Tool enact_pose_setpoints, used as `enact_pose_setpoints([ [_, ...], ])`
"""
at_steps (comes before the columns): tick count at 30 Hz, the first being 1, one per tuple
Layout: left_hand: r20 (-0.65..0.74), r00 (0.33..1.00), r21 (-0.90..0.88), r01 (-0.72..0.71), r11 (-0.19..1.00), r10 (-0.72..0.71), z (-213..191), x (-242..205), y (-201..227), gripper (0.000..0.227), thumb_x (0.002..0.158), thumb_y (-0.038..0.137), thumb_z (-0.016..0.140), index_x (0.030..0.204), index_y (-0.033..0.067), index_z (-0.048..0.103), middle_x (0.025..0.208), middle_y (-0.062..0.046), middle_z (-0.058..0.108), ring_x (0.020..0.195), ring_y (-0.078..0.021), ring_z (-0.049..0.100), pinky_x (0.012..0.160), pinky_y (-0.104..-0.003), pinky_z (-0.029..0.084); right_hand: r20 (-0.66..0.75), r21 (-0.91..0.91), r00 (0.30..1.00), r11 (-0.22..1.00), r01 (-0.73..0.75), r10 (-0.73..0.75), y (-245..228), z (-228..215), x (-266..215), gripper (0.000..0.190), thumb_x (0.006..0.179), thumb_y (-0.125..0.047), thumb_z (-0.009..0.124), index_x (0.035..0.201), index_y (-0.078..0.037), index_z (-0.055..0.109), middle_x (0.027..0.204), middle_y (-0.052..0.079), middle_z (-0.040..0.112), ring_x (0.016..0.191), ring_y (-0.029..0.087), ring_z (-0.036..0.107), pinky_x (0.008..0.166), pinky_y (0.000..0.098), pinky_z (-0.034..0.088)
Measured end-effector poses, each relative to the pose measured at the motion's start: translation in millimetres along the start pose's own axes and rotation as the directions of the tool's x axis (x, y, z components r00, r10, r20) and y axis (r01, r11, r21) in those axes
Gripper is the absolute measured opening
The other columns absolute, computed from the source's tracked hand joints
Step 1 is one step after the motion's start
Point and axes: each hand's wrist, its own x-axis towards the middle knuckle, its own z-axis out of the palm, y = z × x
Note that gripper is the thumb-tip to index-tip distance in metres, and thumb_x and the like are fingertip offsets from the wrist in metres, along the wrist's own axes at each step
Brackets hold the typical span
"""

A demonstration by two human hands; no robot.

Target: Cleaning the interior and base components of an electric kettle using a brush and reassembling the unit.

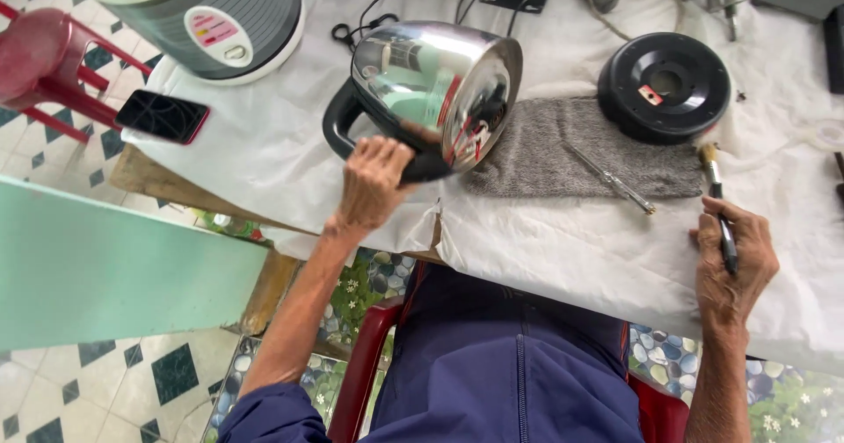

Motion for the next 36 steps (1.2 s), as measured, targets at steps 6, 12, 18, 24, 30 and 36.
enact_pose_setpoints([
  [6, -0.009, 0.957, 0.085, -0.289, 0.954, 0.290, -24.4, 117.8, -26.9, 0.030, 0.097, 0.024, 0.084, 0.106, 0.0103, 0.059, 0.092, -0.006, 0.063, 0.077, -0.0198, 0.060, 0.071, -0.037, 0.055, -0.025, 0.083, 0.997, 0.994, -0.075, 0.078, -28.4, -5.7, 6.5, 0.018, 0.119, 0.005, 0.063, 0.136, 0.003, 0.069, 0.128, 0.023, 0.062, 0.087, 0.030, 0.072, 0.078, 0.0340, 0.055],
  [12, 0.058, 0.909, 0.089, -0.416, 0.905, 0.413, -63.6, 190.3, -5.9, 0.053, 0.090, 0.047, 0.094, 0.105, 0.0113, 0.057, 0.084, -0.003, 0.056, 0.073, -0.0217, 0.058, 0.064, -0.036, 0.049, -0.027, 0.133, 0.986, 0.978, -0.160, 0.165, -39.5, -8.7, 10.3, 0.018, 0.116, 0.000, 0.062, 0.132, 0.001, 0.068, 0.128, 0.021, 0.062, 0.085, 0.028, 0.071, 0.079, 0.0344, 0.057],
  [18, 0.154, 0.890, -0.017, -0.432, 0.902, 0.430, -75.9, 191.9, 22.2, 0.043, 0.100, 0.045, 0.085, 0.106, 0.0099, 0.060, 0.080, -0.002, 0.063, 0.065, -0.0160, 0.061, 0.062, -0.033, 0.053, -0.034, 0.139, 0.986, 0.978, -0.158, 0.164, -35.2, -9.1, 9.5, 0.019, 0.118, -0.009, 0.062, 0.133, 0.002, 0.067, 0.128, 0.022, 0.063, 0.085, 0.028, 0.071, 0.078, 0.0338, 0.057],
  [24, 0.247, 0.879, -0.029, -0.414, 0.910, 0.408, -90.9, 173.5, 41.2, 0.058, 0.086, 0.054, 0.090, 0.107, 0.0101, 0.059, 0.080, -0.001, 0.061, 0.069, -0.0179, 0.061, 0.062, -0.035, 0.054, -0.138, 0.339, 0.974, 0.933, -0.122, 0.177, -36.9, -5.5, 9.0, 0.032, 0.121, -0.017, 0.054, 0.125, 0.013, 0.065, 0.127, 0.024, 0.065, 0.091, 0.030, 0.068, 0.071, 0.0342, 0.056],
  [30, 0.318, 0.884, -0.067, -0.340, 0.938, 0.344, -92.3, 171.5, 44.3, 0.057, 0.092, 0.056, 0.088, 0.093, 0.0138, 0.050, 0.067, 0.003, 0.055, 0.053, -0.0168, 0.048, 0.051, -0.036, 0.041, 0.024, 0.762, 0.967, 0.622, -0.181, 0.252, -88.3, 11.7, 6.5, 0.024, 0.105, -0.007, 0.049, 0.111, 0.011, 0.064, 0.098, 0.026, 0.069, 0.085, 0.032, 0.073, 0.073, 0.0344, 0.061],
  [36, 0.421, 0.878, -0.161, -0.173, 0.972, 0.226, -93.5, 171.9, 47.8, 0.050, 0.078, 0.050, 0.089, 0.104, 0.0176, 0.061, 0.073, -0.002, 0.065, 0.078, -0.0240, 0.073, 0.078, -0.037, 0.057, 0.033, 0.815, 0.996, 0.575, -0.073, 0.080, -136.6, 25.8, 41.0, 0.028, 0.097, -0.016, 0.058, 0.099, 0.006, 0.075, 0.075, 0.022, 0.070, 0.068, 0.026, 0.071, 0.073, 0.0394, 0.060],
])
